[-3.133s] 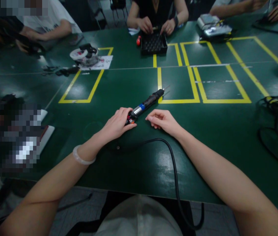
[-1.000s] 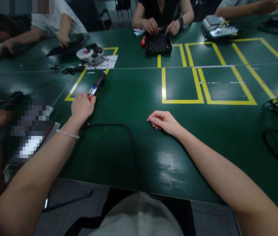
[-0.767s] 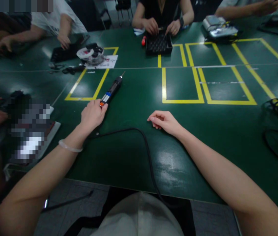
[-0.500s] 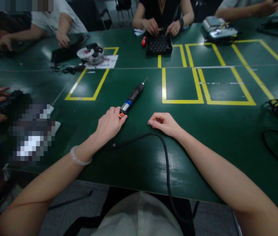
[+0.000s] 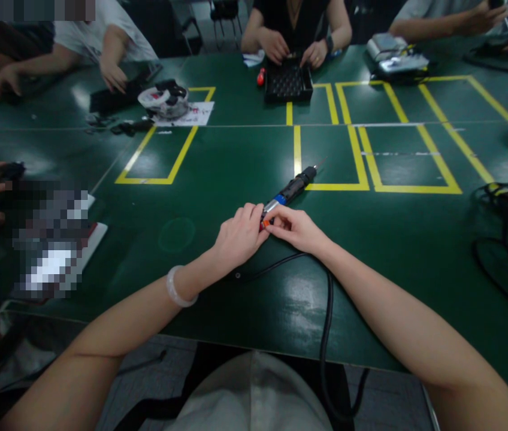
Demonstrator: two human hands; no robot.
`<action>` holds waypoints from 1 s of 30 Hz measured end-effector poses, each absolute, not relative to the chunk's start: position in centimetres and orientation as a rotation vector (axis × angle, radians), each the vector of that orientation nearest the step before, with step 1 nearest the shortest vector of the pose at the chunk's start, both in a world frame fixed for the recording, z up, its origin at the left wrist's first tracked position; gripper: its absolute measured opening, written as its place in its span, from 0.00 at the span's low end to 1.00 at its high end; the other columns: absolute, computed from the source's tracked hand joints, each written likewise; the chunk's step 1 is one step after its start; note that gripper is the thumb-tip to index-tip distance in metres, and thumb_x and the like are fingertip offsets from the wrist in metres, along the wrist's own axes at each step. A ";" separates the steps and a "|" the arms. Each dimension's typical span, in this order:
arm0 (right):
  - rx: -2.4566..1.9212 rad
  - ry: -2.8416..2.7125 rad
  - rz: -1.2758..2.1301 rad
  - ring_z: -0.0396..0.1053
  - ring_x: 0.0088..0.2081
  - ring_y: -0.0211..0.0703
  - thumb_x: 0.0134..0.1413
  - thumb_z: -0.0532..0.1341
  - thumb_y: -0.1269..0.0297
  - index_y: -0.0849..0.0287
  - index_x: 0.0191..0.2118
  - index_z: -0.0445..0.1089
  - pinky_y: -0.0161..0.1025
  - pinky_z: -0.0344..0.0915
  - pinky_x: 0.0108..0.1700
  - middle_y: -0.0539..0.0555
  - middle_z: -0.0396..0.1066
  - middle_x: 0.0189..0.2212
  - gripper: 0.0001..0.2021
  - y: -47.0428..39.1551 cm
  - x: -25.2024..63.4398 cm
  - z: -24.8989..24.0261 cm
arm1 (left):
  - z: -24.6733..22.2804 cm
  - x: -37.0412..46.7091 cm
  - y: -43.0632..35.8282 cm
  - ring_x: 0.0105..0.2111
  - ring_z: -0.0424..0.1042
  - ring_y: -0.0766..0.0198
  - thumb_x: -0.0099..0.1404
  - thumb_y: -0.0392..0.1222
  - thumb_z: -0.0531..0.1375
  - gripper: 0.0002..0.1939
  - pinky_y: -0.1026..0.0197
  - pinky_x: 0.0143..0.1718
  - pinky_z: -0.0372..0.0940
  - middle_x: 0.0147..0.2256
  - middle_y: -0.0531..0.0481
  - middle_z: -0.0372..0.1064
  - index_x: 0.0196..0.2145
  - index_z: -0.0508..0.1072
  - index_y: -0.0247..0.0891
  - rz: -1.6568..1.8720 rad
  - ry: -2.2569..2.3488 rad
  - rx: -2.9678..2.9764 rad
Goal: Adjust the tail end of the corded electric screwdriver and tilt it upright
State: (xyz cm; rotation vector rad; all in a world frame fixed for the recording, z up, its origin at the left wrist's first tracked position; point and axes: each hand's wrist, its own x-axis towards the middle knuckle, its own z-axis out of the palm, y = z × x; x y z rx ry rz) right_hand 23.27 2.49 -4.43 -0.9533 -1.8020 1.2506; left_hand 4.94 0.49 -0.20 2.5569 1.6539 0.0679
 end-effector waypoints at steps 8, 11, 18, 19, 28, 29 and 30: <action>-1.002 -1.527 1.509 0.59 0.18 0.33 0.56 0.68 0.48 0.58 0.36 0.66 0.32 0.52 0.21 0.43 0.64 0.17 0.18 2.9 23.1 -3.6 | -0.3 3.1 0.8 0.58 0.64 0.49 0.70 0.54 0.60 0.36 0.51 0.46 0.70 0.59 0.38 0.61 0.67 0.53 0.39 0.114 1.476 2.482; -0.993 -1.517 1.524 0.62 0.20 0.33 0.54 0.69 0.48 0.58 0.36 0.66 0.31 0.54 0.21 0.45 0.66 0.19 0.19 2.8 23.2 -3.6 | -0.3 2.9 1.0 0.58 0.64 0.48 0.69 0.53 0.61 0.36 0.50 0.46 0.70 0.60 0.39 0.60 0.68 0.52 0.41 0.116 1.468 2.463; -0.865 -1.675 1.466 0.64 0.25 0.34 0.53 0.70 0.54 0.58 0.37 0.68 0.34 0.60 0.28 0.47 0.67 0.25 0.15 2.4 23.3 -3.7 | -0.3 2.8 1.0 0.58 0.65 0.49 0.68 0.53 0.61 0.34 0.51 0.46 0.71 0.59 0.39 0.61 0.66 0.54 0.43 0.134 1.464 2.441; -0.865 -1.715 1.445 0.63 0.26 0.35 0.54 0.70 0.55 0.58 0.37 0.68 0.34 0.60 0.28 0.48 0.67 0.26 0.14 2.4 23.4 -3.8 | -0.3 2.8 1.0 0.58 0.65 0.49 0.68 0.53 0.61 0.35 0.51 0.46 0.71 0.59 0.40 0.61 0.67 0.54 0.44 0.133 1.466 2.439; -0.858 -2.162 1.020 0.61 0.25 0.34 0.58 0.62 0.68 0.57 0.38 0.70 0.33 0.57 0.28 0.47 0.66 0.27 0.03 2.3 23.5 -3.2 | -0.6 2.7 1.1 0.58 0.64 0.49 0.66 0.51 0.64 0.37 0.53 0.46 0.71 0.60 0.39 0.60 0.67 0.53 0.43 0.130 1.452 2.455; -0.850 -2.196 0.970 0.61 0.25 0.34 0.58 0.62 0.68 0.57 0.38 0.70 0.33 0.57 0.28 0.47 0.66 0.27 0.03 2.3 23.5 -3.1 | -0.5 2.7 1.1 0.58 0.64 0.49 0.66 0.51 0.64 0.37 0.53 0.46 0.71 0.60 0.39 0.60 0.67 0.53 0.43 0.130 1.453 2.454; -0.845 -2.226 0.929 0.60 0.24 0.34 0.58 0.61 0.69 0.57 0.38 0.71 0.33 0.57 0.29 0.47 0.65 0.25 0.02 2.3 23.6 -3.0 | -0.5 2.7 1.1 0.58 0.64 0.49 0.66 0.51 0.64 0.37 0.53 0.46 0.71 0.60 0.39 0.60 0.66 0.53 0.43 0.129 1.453 2.453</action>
